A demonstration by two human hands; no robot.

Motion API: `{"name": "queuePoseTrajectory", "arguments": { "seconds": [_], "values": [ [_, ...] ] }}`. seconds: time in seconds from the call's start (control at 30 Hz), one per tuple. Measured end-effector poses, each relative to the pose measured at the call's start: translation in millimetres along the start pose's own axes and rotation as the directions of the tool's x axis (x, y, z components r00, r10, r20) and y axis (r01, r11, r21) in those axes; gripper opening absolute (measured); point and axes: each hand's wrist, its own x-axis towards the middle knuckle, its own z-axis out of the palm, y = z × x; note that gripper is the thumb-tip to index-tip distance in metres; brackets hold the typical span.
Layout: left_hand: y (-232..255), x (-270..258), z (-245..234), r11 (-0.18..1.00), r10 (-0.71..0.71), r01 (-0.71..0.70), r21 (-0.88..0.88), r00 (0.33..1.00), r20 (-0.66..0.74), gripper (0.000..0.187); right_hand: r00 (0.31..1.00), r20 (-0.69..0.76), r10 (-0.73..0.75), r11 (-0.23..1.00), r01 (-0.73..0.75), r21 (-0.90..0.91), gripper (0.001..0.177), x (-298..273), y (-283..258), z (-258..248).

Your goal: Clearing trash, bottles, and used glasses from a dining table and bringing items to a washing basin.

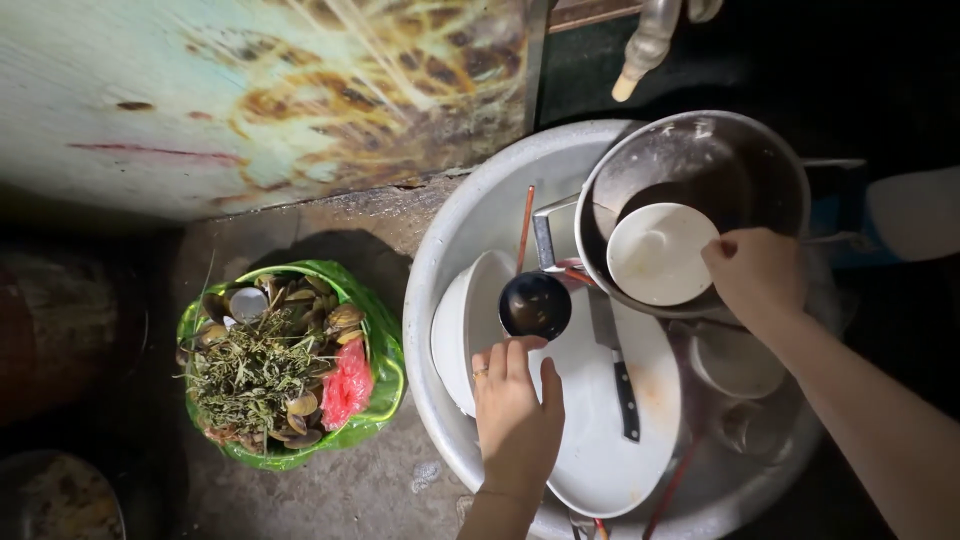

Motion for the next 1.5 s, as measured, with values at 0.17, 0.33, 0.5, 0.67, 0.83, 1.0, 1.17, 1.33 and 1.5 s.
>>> {"name": "queuePoseTrajectory", "arguments": {
  "seconds": [0.17,0.33,0.5,0.67,0.83,1.0,1.17,1.33,1.5],
  "values": [
    [24.0,-15.3,-2.9,0.999,0.009,-0.009,-0.032,1.000,0.016,0.022,0.990,0.100,0.100,0.986,-0.112,0.122,0.034,-46.4,49.8,-30.0],
    [49.2,-24.2,-5.8,0.998,-0.016,0.019,-0.054,0.998,0.053,0.021,0.939,0.267,0.219,0.958,-0.258,0.122,0.036,-99.2,130.5,-3.6],
    [60.3,-27.9,-1.4,0.997,-0.022,0.029,-0.071,0.996,0.090,0.021,0.869,0.363,0.336,0.941,-0.329,-0.084,0.037,-106.7,142.3,11.5],
    [51.5,-32.6,2.8,0.998,-0.036,0.044,-0.055,0.991,0.130,0.021,0.927,0.165,0.336,0.925,-0.292,-0.242,0.032,-93.2,118.2,-0.8],
    [37.9,-40.4,15.5,0.997,-0.060,0.066,-0.037,0.989,0.135,0.022,0.973,0.078,0.216,0.872,-0.156,-0.464,0.030,-75.1,120.6,14.2],
    [33.5,-47.3,23.1,0.993,-0.100,0.107,-0.044,0.985,0.142,0.022,0.983,0.105,0.147,0.817,-0.061,-0.573,0.029,-74.6,118.5,23.1],
    [30.2,-48.8,24.3,0.995,-0.086,0.092,-0.033,0.985,0.150,0.023,0.952,0.103,0.288,0.862,-0.211,-0.461,0.037,-62.2,152.7,38.5],
    [38.7,-51.1,7.6,0.995,-0.091,0.094,-0.019,0.990,0.107,0.024,0.828,0.255,0.499,0.844,-0.398,-0.359,0.064,-61.1,156.0,1.2],
    [71.6,-39.6,-29.6,0.998,-0.056,0.057,-0.022,0.997,0.059,0.025,0.748,0.301,0.592,0.801,-0.504,-0.322,0.066,-69.9,159.0,-43.7]
  ]
}}
